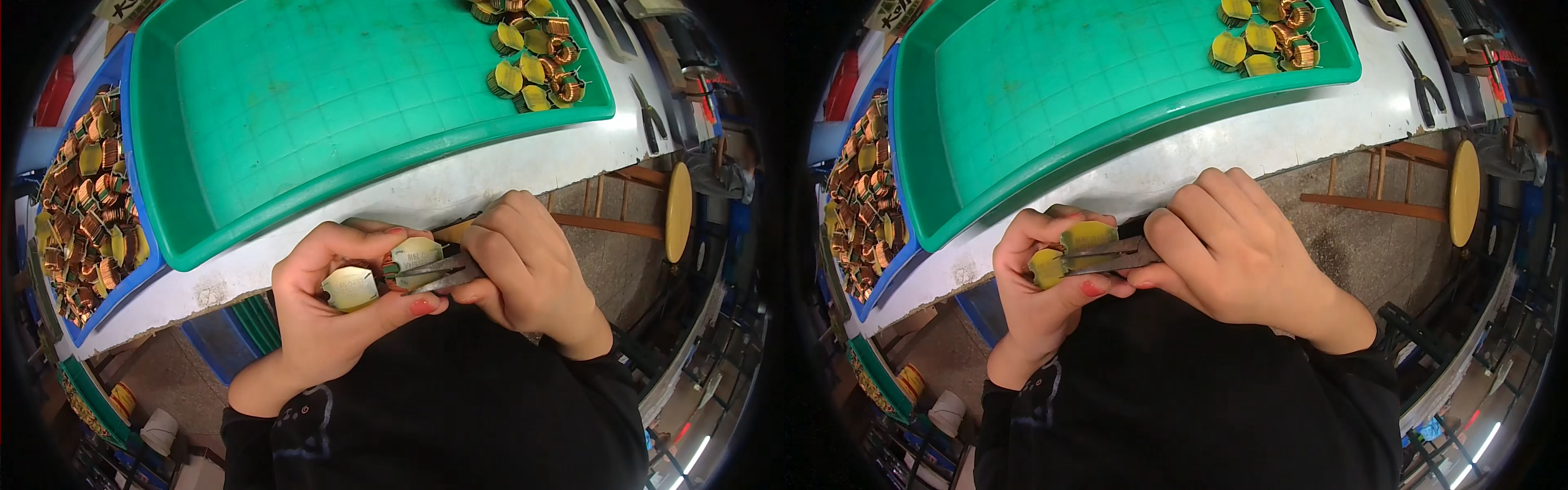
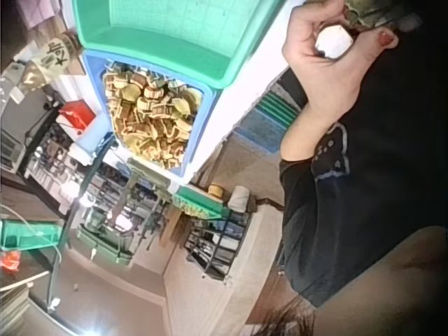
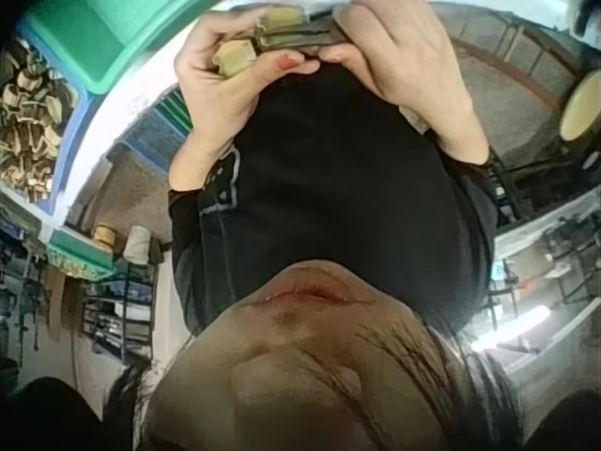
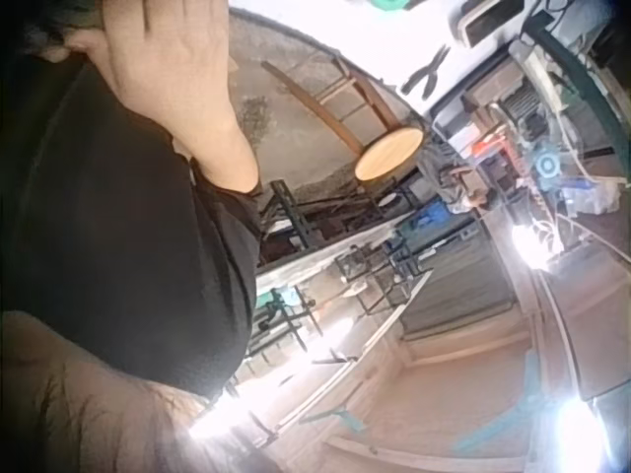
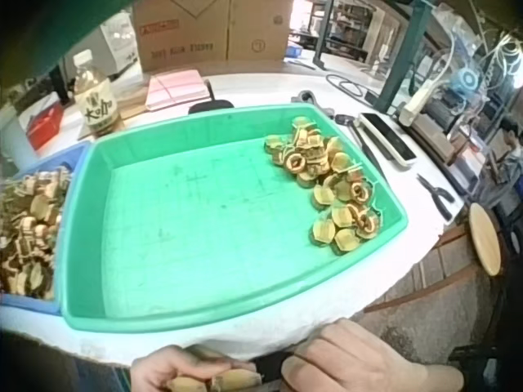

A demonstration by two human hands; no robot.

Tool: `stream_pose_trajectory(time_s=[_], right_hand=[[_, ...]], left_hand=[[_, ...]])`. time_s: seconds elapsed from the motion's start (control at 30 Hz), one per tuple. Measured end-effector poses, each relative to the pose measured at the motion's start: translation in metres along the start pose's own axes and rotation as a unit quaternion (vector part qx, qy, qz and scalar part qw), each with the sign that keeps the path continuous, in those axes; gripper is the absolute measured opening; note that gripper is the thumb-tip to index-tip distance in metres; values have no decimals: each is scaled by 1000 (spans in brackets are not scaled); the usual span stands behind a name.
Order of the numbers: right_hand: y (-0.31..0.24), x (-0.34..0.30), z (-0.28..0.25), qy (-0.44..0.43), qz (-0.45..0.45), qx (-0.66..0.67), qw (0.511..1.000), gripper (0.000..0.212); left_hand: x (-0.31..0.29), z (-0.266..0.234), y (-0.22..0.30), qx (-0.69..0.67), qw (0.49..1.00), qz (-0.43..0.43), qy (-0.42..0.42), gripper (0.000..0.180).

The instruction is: Assembling and inspecting small circular metal components using pliers at a workbench.

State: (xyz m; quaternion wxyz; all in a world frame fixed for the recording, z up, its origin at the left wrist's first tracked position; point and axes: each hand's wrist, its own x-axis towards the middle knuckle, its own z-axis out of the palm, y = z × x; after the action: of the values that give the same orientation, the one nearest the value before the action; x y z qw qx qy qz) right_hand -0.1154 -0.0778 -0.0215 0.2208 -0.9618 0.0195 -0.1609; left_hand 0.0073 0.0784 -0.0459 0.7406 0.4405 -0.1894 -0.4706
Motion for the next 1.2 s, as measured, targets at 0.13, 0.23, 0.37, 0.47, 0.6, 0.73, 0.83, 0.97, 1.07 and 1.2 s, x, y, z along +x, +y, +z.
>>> stream_pose_trajectory(time_s=[0.13,0.23,0.37,0.47,0.6,0.73,0.83,0.97,1.07,1.2], right_hand=[[2,1,1,11,-24,-14,1000,32],[1,0,1,8,-27,-31,999,34],[-3,-1,-1,-9,-15,-66,998,41],[-3,0,-6,-23,-20,-62,998,43],[-6,1,-10,-22,-23,-77,997,37],[-7,4,-15,-14,-5,-43,999,30],[-5,5,-19,-1,50,113,992,26],[-6,4,-25,-33,116,136,983,22],[-7,4,-23,-53,138,135,980,21],[-7,3,-16,-76,139,111,981,20]], left_hand=[[2,-1,0,41,998,36,-16,42],[2,-2,-2,54,997,48,-22,42],[3,-5,-5,55,997,53,-20,41],[5,-7,-5,40,994,80,-60,41],[5,-8,-3,50,991,98,-78,43],[4,-4,1,17,993,88,-71,44],[1,4,7,-121,991,27,-40,39],[1,-5,13,-260,959,-84,-71,33],[2,-7,11,-314,936,-132,-91,32],[2,-8,7,-339,918,-167,-119,33]])
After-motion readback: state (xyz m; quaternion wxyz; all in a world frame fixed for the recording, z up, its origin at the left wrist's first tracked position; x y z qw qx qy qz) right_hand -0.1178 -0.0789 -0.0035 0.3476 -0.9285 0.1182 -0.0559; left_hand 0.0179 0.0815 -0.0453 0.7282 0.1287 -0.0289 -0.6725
